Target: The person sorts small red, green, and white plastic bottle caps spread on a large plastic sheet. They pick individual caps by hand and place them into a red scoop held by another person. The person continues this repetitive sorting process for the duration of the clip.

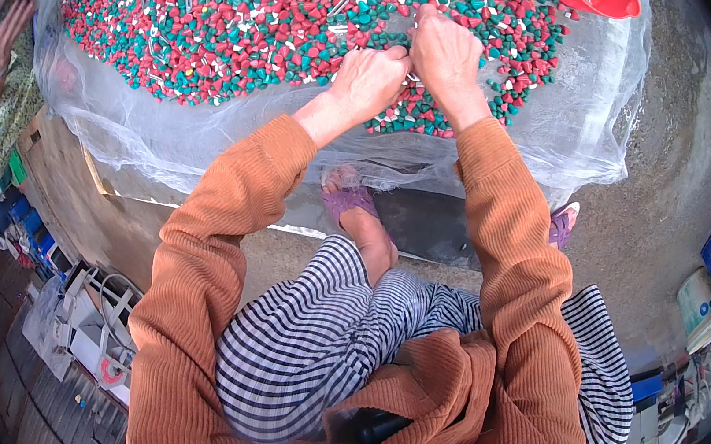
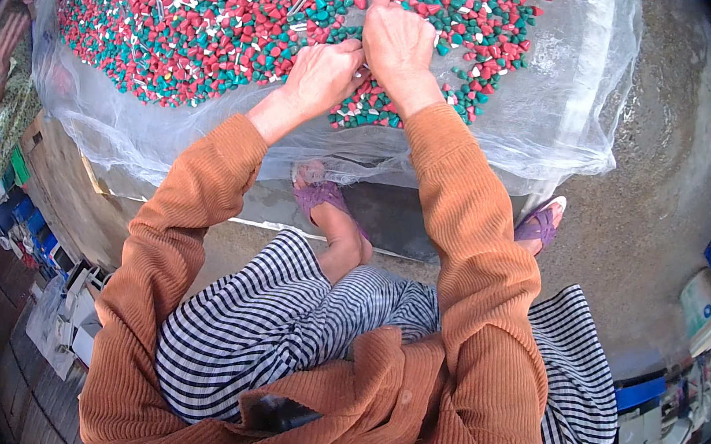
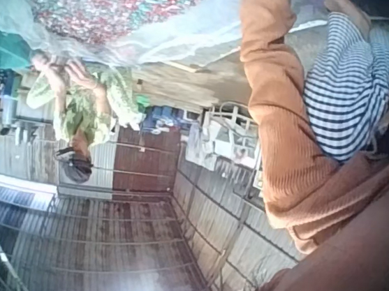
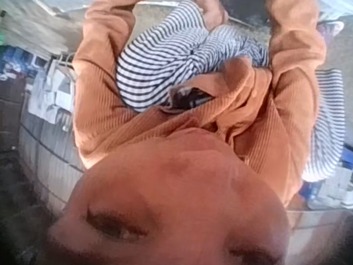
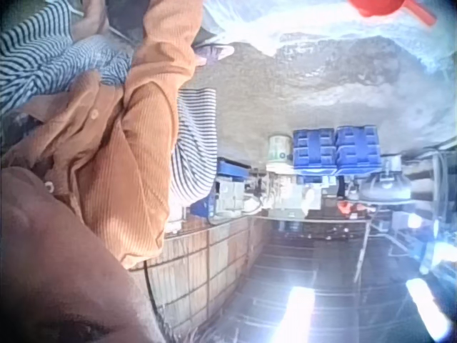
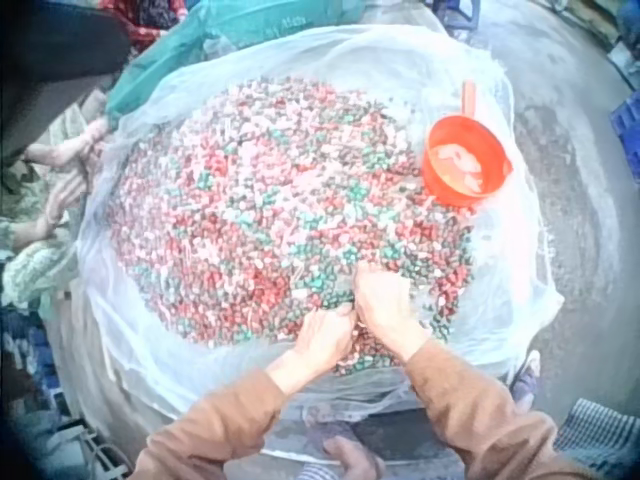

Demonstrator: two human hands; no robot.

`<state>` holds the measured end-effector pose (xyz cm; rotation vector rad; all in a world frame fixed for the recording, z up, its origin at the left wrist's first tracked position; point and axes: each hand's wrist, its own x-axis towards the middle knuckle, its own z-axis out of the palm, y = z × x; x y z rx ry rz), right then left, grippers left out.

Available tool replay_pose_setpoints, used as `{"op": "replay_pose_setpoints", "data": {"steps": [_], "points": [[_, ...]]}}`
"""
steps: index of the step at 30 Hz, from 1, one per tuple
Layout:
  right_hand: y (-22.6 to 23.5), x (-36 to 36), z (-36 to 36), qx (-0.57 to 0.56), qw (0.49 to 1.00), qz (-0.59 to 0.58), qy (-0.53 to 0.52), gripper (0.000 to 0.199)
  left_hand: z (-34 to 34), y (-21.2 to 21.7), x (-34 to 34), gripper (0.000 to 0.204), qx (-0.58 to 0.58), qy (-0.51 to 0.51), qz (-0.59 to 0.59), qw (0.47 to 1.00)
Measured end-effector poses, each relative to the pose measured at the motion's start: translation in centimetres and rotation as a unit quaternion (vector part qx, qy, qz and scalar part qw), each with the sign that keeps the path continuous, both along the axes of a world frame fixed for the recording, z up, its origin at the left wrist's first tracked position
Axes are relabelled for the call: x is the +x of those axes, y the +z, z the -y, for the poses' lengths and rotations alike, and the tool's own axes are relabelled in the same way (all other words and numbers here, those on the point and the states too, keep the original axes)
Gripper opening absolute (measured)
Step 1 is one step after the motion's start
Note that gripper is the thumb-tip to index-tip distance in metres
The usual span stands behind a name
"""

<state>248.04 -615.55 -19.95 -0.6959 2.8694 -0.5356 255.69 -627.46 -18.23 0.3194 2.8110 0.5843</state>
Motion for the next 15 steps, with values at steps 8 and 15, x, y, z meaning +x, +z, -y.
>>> {"op": "replay_pose_setpoints", "data": {"steps": [8,15], "points": [[-0.3,-0.1,-1.7,-0.019,0.998,0.032,-0.048,0.039,0.2,1.1,0.1,0.013,0.026,-0.006,-0.062,0.998],[0.0,0.8,-2.5,-0.049,0.998,0.012,-0.048,0.031,-1.7,8.1,-14.3,0.032,0.470,0.219,0.133,0.845]]}}
